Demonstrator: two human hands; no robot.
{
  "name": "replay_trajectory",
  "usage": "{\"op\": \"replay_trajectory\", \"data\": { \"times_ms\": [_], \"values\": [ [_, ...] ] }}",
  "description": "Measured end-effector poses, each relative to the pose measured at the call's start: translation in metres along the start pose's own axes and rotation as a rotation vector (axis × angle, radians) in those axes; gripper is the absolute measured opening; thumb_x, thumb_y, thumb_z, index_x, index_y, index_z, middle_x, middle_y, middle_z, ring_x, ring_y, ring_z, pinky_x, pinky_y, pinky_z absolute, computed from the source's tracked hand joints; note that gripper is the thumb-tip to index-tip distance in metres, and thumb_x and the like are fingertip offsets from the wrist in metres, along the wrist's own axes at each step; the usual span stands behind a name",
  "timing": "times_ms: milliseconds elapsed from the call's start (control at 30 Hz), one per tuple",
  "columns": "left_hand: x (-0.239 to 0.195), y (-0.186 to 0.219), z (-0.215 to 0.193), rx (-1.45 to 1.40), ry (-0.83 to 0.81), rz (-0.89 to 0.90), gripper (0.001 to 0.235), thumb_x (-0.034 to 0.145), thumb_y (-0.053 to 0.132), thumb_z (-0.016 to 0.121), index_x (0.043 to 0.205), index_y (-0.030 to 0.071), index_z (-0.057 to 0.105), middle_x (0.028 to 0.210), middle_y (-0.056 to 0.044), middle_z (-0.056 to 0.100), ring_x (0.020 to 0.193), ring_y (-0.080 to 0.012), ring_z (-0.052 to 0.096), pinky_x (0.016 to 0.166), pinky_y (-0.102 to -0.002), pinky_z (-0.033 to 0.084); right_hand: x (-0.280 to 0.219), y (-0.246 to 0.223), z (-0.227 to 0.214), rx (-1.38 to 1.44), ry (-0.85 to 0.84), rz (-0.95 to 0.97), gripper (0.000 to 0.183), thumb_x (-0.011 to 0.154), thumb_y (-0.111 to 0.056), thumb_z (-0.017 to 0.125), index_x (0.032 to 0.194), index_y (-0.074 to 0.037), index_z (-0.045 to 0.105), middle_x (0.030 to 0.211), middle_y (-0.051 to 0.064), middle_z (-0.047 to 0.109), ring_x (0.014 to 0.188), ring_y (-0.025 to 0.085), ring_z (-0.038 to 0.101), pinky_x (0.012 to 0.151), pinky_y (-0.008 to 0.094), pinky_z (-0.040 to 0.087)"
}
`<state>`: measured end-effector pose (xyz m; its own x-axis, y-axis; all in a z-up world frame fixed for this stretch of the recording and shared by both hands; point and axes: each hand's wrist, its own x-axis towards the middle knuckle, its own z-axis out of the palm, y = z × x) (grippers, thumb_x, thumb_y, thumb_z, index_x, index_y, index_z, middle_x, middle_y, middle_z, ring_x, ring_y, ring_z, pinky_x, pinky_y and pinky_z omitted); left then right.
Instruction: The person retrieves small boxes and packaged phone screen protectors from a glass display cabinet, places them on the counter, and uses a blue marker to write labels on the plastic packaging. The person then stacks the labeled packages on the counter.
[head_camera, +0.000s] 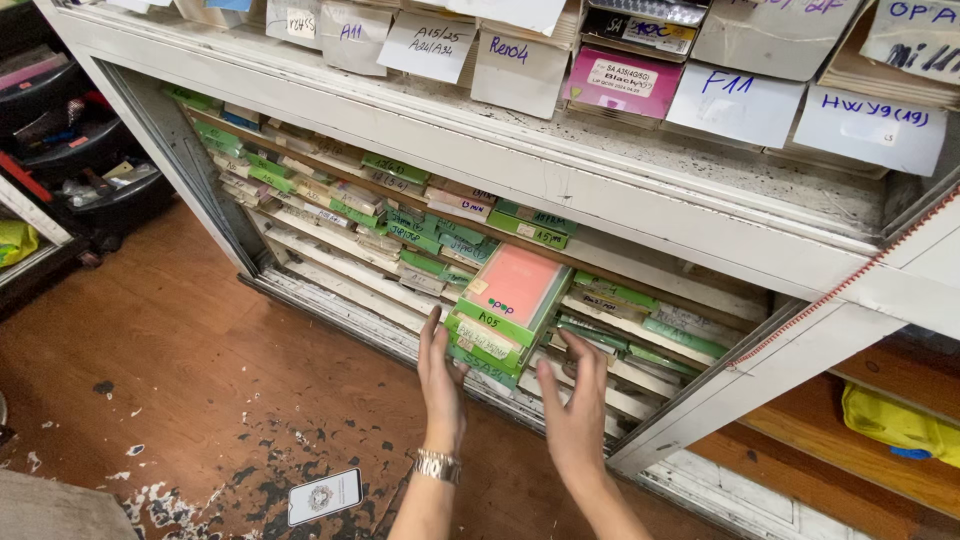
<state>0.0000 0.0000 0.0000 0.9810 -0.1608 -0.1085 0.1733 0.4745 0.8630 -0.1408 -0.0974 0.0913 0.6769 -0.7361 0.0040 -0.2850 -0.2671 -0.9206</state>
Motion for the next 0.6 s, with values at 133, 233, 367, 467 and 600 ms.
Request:
{"op": "replay_trajectory", "data": {
  "times_ms": [133,233,367,467,600],
  "values": [
    [-0.035,-0.014,0.003,-0.320,-0.090,-0.162,0.053,0.093,0.032,0.062,0.136,0.003,0.052,0.136,-0.019,0.061,0.109,-0.0153,0.073,0.088,-0.031,0.061,0.002,0.006,-0.005,-0.572,0.078,-0.861,0.061,0.089,-0.028,0.070,0.147,-0.024,0.050,0.159,0.006,0.032,0.145,0.037,0.034,0.118,0.055,0.033],
    [-0.038,-0.026,0.007,-0.377,-0.105,-0.178,0.035,0.097,0.020,0.070,0.124,-0.001,0.063,0.116,-0.012,0.070,0.096,-0.0160,0.071,0.080,-0.030,0.060,0.019,0.002,-0.003,-0.673,0.029,-1.011,0.065,0.085,-0.019,0.070,0.147,-0.020,0.050,0.157,0.006,0.039,0.142,0.038,0.038,0.114,0.055,0.036],
    [-0.028,-0.042,0.016,-0.394,0.007,-0.251,0.035,0.087,0.019,0.072,0.116,0.001,0.066,0.102,-0.006,0.076,0.086,-0.0145,0.074,0.072,-0.029,0.060,0.035,-0.005,-0.008,-0.713,-0.034,-1.032,0.071,0.082,-0.011,0.071,0.149,-0.016,0.048,0.156,0.007,0.043,0.143,0.036,0.039,0.113,0.050,0.039],
    [-0.015,-0.056,0.028,-0.396,-0.034,-0.193,0.037,0.095,0.019,0.078,0.121,-0.005,0.067,0.094,-0.005,0.067,0.073,-0.0109,0.063,0.069,-0.028,0.058,0.046,-0.004,-0.012,-0.745,-0.038,-1.019,0.071,0.082,-0.011,0.071,0.149,-0.016,0.048,0.157,0.007,0.042,0.144,0.034,0.039,0.112,0.048,0.040],
    [0.003,-0.062,0.054,-0.378,0.023,-0.233,0.047,0.091,0.019,0.079,0.129,-0.003,0.064,0.096,-0.004,0.068,0.073,-0.0093,0.062,0.068,-0.027,0.057,0.067,-0.005,-0.014,-0.822,0.005,-1.009,0.072,0.080,-0.010,0.070,0.149,-0.016,0.049,0.157,0.006,0.041,0.144,0.033,0.038,0.115,0.050,0.038]
  ]
}}
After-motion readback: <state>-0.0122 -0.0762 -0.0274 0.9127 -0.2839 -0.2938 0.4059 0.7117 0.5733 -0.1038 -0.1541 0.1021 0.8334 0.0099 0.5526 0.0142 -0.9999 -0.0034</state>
